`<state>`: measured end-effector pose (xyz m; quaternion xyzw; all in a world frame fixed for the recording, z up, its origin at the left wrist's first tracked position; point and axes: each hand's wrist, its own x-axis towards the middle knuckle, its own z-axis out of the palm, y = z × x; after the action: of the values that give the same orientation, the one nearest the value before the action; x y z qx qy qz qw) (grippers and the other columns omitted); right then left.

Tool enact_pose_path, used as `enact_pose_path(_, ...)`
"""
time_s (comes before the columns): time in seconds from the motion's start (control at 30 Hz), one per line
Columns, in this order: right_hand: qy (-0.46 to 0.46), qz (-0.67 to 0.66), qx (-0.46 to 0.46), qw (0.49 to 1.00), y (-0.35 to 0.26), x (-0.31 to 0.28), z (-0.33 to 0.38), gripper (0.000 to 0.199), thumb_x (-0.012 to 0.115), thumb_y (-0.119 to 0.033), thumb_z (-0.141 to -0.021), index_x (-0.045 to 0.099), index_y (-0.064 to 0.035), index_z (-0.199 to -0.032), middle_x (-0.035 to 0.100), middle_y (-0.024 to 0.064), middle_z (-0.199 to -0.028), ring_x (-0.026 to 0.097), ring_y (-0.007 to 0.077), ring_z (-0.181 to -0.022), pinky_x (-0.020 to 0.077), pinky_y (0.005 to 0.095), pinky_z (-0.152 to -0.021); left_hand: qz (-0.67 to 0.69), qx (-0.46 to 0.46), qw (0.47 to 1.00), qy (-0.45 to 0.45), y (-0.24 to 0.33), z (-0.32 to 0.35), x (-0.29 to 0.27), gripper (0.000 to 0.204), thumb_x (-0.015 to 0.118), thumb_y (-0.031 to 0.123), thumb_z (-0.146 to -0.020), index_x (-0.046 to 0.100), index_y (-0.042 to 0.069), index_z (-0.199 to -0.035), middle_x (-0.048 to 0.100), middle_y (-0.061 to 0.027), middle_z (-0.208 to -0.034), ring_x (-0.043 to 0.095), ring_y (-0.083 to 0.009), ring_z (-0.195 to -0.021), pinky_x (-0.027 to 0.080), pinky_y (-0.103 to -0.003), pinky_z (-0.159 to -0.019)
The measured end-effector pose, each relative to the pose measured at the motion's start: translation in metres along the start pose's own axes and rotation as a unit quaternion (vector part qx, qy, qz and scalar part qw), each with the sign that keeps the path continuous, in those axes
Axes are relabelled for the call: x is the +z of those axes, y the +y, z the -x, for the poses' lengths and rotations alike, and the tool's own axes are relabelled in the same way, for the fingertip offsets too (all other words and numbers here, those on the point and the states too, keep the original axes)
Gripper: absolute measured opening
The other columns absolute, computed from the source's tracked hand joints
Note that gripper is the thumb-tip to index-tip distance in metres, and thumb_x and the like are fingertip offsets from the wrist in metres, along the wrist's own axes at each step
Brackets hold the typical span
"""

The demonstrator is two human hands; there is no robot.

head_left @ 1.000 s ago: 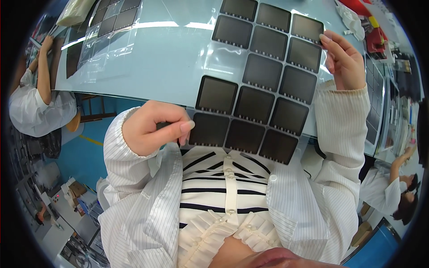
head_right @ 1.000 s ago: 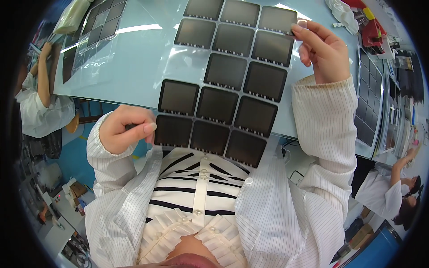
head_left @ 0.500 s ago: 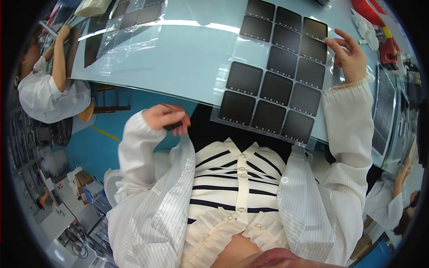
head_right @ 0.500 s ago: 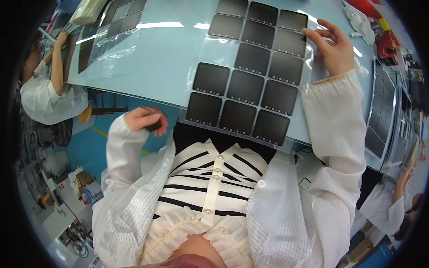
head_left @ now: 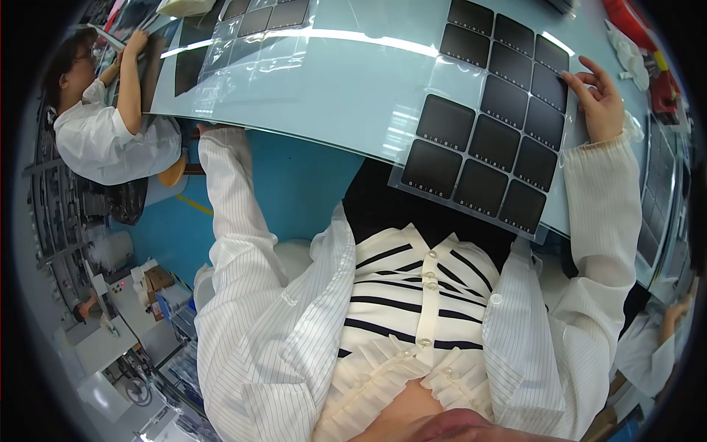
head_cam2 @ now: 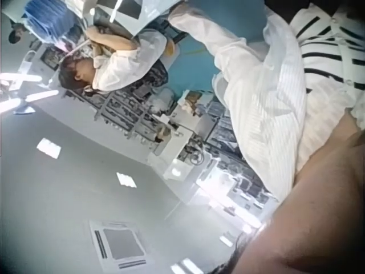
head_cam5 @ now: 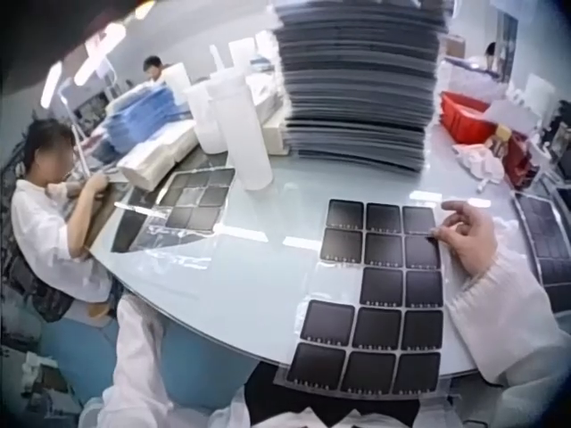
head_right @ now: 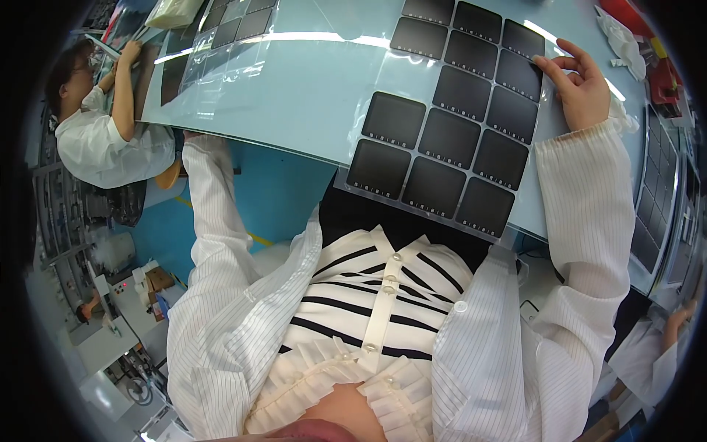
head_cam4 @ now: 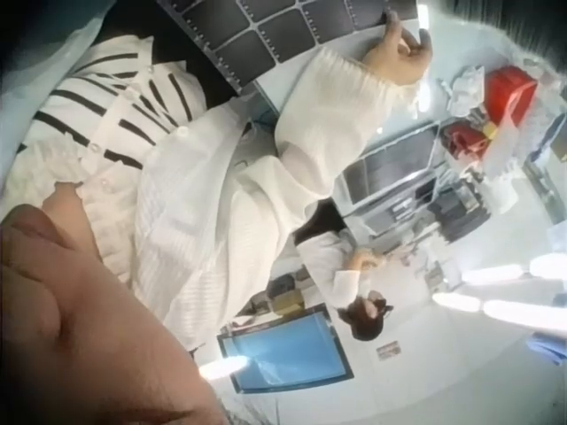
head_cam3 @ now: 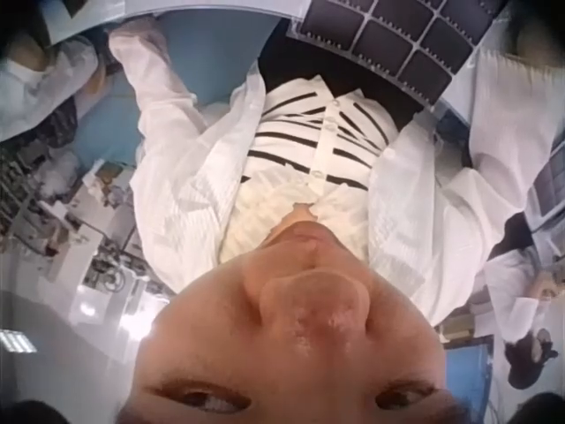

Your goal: Cleaning, inspecting, and bagging square electronic components at a factory workstation.

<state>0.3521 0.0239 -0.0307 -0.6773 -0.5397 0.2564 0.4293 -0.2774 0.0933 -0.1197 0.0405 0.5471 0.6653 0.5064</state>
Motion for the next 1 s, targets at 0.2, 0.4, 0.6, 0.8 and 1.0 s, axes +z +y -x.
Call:
enact_pose_path(0.2, 0.006, 0.019, -0.002, 1.0, -0.004, 0.001, 0.004, 0.049, 0.077, -0.021, -0.079, 0.058, -0.0056, -0.121, 0.061, -0.0041, -0.084, 0.047, -0.0019, -0.059, 0.0338, 0.0146, -0.051, -0.01, 0.214, 0.97, 0.113, -0.008, 0.023, 0.001, 0.038, 0.06, 0.033, -0.089, 0.063, -0.002, -0.105, 0.063, -0.0118, -0.104, 0.058, -0.0196, -0.092, 0.044, -0.03, -0.083)
enact_pose_path(0.4, -0.003, 0.03, -0.009, 1.0, -0.007, 0.001, 0.006, 0.049, 0.076, -0.02, -0.08, 0.057, -0.0041, -0.123, 0.061, -0.0031, -0.084, 0.047, -0.0011, -0.059, 0.0343, 0.0151, -0.052, -0.252, 0.563, 0.776, 0.131, 0.03, 0.077, -0.005, 0.042, 0.064, 0.035, -0.087, 0.063, -0.001, -0.108, 0.062, -0.0117, -0.108, 0.058, -0.0195, -0.097, 0.043, -0.03, -0.087)
enact_pose_path(0.6, 0.021, 0.044, 0.03, 0.998, -0.013, -0.001, 0.004, 0.052, 0.076, -0.026, -0.08, 0.057, -0.0053, -0.124, 0.062, -0.0005, -0.09, 0.052, 0.0028, -0.064, 0.0406, 0.0168, -0.058, -0.616, 0.358, 0.701, -0.001, 0.064, 0.068, 0.059, 0.085, 0.071, 0.059, -0.072, 0.052, -0.002, -0.129, 0.062, -0.017, -0.114, 0.06, -0.0249, -0.104, 0.043, -0.034, -0.093)
enact_pose_path(0.8, 0.042, 0.014, 0.052, 0.998, -0.009, -0.011, 0.005, 0.051, 0.075, -0.026, -0.08, 0.057, -0.0065, -0.124, 0.062, 0.0008, -0.099, 0.054, 0.0052, -0.067, 0.0418, 0.0189, -0.061, -0.783, 0.271, 0.559, 0.033, 0.057, 0.065, 0.106, 0.104, 0.08, 0.064, -0.055, 0.05, -0.004, -0.127, 0.063, -0.0188, -0.109, 0.063, -0.0267, -0.098, 0.049, -0.036, -0.086)
enact_pose_path(1.0, 0.037, -0.015, 0.043, 0.998, -0.014, -0.029, -0.009, 0.048, 0.074, -0.024, -0.081, 0.059, -0.0056, -0.123, 0.061, 0.0012, -0.102, 0.053, 0.0063, -0.071, 0.0397, 0.0188, -0.061, -0.662, 0.095, 0.733, -0.126, 0.072, 0.049, 0.112, 0.054, 0.082, 0.03, -0.072, 0.059, -0.001, -0.11, 0.066, -0.0077, -0.093, 0.062, -0.0139, -0.077, 0.049, -0.027, -0.073)
